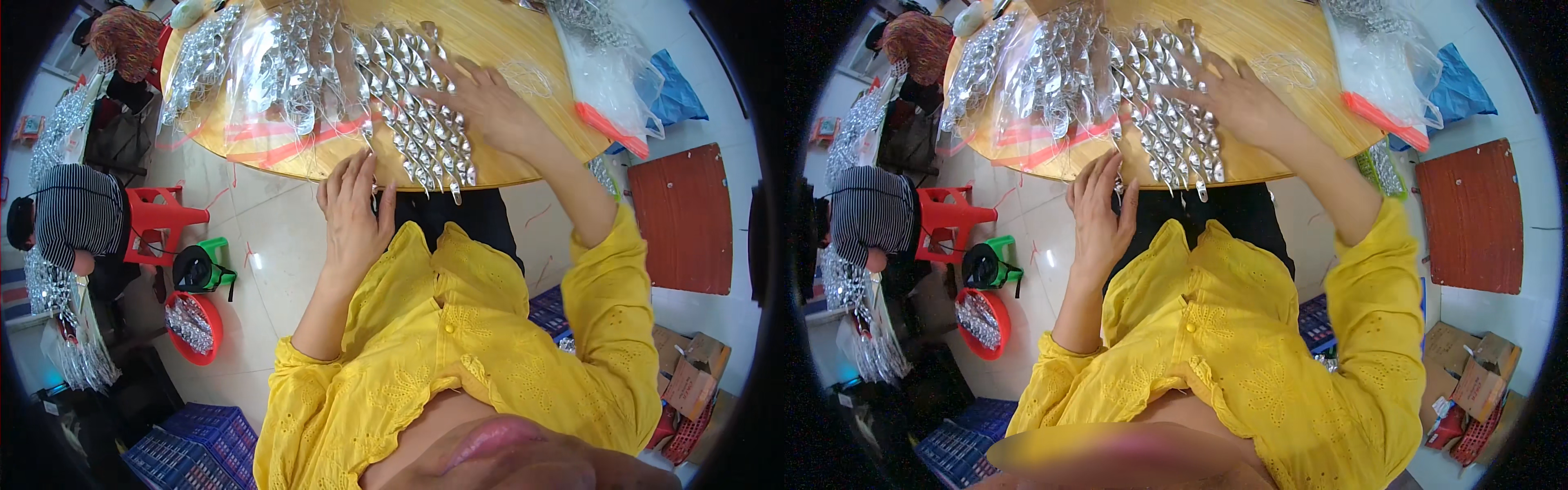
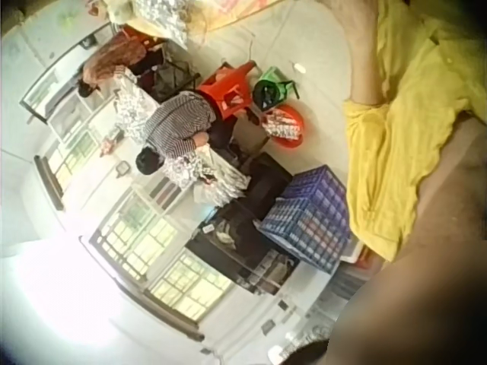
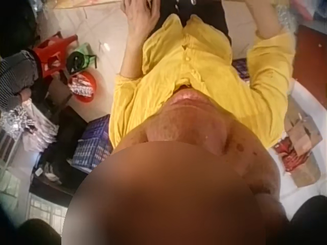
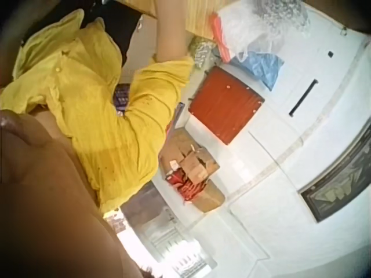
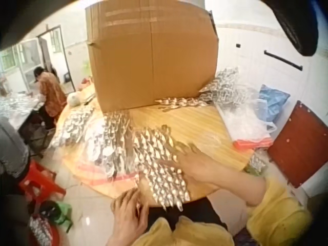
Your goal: Sorting and placing silver and gold decorative ornaments into plastic bags for packaging.
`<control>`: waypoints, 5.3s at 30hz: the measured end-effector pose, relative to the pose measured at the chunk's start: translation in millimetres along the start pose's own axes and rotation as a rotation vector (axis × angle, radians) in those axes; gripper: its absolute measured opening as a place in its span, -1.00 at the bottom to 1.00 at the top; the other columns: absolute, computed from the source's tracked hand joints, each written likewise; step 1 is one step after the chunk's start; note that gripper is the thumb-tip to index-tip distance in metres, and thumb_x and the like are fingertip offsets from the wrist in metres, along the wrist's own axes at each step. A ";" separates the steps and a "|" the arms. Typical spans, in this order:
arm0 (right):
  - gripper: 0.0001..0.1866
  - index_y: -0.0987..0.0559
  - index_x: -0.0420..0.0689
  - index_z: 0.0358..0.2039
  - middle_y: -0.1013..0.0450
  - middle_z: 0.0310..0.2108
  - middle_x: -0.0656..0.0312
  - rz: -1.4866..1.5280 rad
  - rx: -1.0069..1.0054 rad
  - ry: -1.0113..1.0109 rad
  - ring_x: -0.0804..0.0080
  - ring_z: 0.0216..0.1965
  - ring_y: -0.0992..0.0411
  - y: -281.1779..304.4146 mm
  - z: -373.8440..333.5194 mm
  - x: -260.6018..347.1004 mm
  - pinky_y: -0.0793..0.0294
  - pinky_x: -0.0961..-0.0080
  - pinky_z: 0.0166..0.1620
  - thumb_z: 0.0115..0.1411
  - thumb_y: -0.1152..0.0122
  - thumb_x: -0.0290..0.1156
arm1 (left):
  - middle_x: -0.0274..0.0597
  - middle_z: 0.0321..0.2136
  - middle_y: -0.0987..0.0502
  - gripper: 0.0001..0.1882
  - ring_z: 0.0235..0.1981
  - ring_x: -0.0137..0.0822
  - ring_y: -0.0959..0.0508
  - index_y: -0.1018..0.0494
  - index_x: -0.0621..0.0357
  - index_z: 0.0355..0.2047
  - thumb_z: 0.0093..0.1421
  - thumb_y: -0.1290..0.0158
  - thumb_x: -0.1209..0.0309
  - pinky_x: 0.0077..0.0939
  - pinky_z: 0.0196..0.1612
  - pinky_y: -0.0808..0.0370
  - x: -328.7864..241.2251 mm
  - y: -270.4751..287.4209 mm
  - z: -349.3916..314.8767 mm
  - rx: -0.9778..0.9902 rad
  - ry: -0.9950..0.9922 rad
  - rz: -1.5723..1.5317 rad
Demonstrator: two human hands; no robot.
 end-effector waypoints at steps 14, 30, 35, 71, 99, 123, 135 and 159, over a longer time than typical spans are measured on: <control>-0.81 -0.37 -0.08 -0.36 -0.30 -0.27 0.23 -0.025 0.172 0.942 0.33 -0.07 -0.19 -9.7 35.3 76.0 0.05 0.34 0.14 -0.06 0.10 -0.45 | -0.09 -0.21 -0.37 -0.62 -0.08 -0.18 -0.27 -0.32 0.18 -0.20 -0.07 -0.05 0.36 -0.34 -0.03 -0.03 -21.6 -0.4 1.5 0.116 -0.064 -0.259; -0.80 -0.40 -0.15 -0.45 -0.33 -0.27 0.14 0.188 -0.336 0.919 0.30 -0.13 -0.28 34.9 34.6 56.4 -0.15 0.29 0.01 -0.18 -0.13 -0.48 | -0.23 -0.31 -0.41 -0.80 -0.27 -0.38 -0.39 -0.34 0.23 -0.28 0.06 0.07 0.46 -0.59 -0.21 -0.25 15.0 47.8 22.9 -0.225 0.062 -0.664; -0.84 -0.47 -0.17 -0.40 -0.44 -0.44 0.25 0.969 -0.747 0.207 0.54 -0.38 -0.40 107.4 67.3 -37.7 -0.39 0.57 -0.32 -0.07 -0.14 -0.48 | -0.16 -0.13 -0.30 -0.56 -0.11 -0.35 -0.30 -0.20 0.23 -0.11 -0.01 -0.02 0.41 -0.52 -0.13 -0.21 8.7 44.7 41.4 -0.269 0.013 -0.677; -0.83 -0.39 -0.23 -0.51 -0.28 -0.67 0.28 2.102 0.276 -0.652 0.47 -0.66 -0.31 31.6 18.0 31.0 -0.35 0.55 -0.62 -0.13 -0.03 -0.41 | -0.18 0.09 -0.05 -0.28 0.13 -0.04 0.05 -0.03 -0.14 0.08 -0.13 -0.02 0.46 -0.15 0.09 0.05 160.0 69.8 92.8 -0.083 0.047 0.527; -0.92 -0.39 -0.22 -0.62 -0.33 -0.75 0.21 2.083 0.351 -0.520 0.52 -0.77 -0.33 -36.4 60.4 105.8 -0.34 0.67 -0.69 -0.14 -0.05 -0.48 | -0.06 -0.62 -0.43 -0.69 -0.55 -0.14 -0.43 -0.43 0.00 -0.24 0.10 0.15 0.16 -0.34 -0.46 -0.34 67.0 76.5 125.5 -0.220 -0.026 0.184; -0.50 -0.22 -0.35 -0.22 -0.35 -0.63 0.09 1.551 0.110 -0.624 0.39 -0.77 -0.33 -36.5 54.2 80.5 -0.34 0.50 -0.66 -0.24 -0.09 -0.52 | -0.11 -0.38 -0.44 -0.75 -0.44 -0.14 -0.44 -0.46 -0.01 -0.31 0.06 0.09 0.21 -0.38 -0.34 -0.37 25.7 86.6 126.8 -0.365 -0.366 0.197; -0.89 -0.39 -0.25 -0.63 -0.34 -0.71 0.17 1.865 0.626 -0.598 0.51 -0.76 -0.35 -31.0 75.9 91.8 -0.42 0.61 -0.69 -0.08 0.00 -0.47 | -0.18 -0.19 -0.40 -0.77 -0.01 -0.16 -0.26 -0.45 0.00 -0.28 0.01 0.01 0.32 -0.36 0.00 -0.14 28.8 67.4 129.8 -0.027 -0.367 -0.147; -0.69 -0.29 -0.26 -0.36 -0.37 -0.59 0.16 1.920 0.422 -0.567 0.55 -0.75 -0.34 -36.7 46.0 70.0 -0.36 0.73 -0.71 -0.17 -0.10 -0.61 | 0.09 -0.15 -0.20 -0.34 -0.09 -0.05 -0.21 -0.06 0.27 -0.03 -0.18 -0.02 0.39 -0.24 -0.08 -0.16 42.2 55.8 65.9 -0.212 -0.016 0.146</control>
Point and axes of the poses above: each hand's wrist, its own z-axis towards the middle knuckle, its own y-axis out of the back of the hand, x = y × z, the point moved 8 cm from there along z, towards the middle knuckle
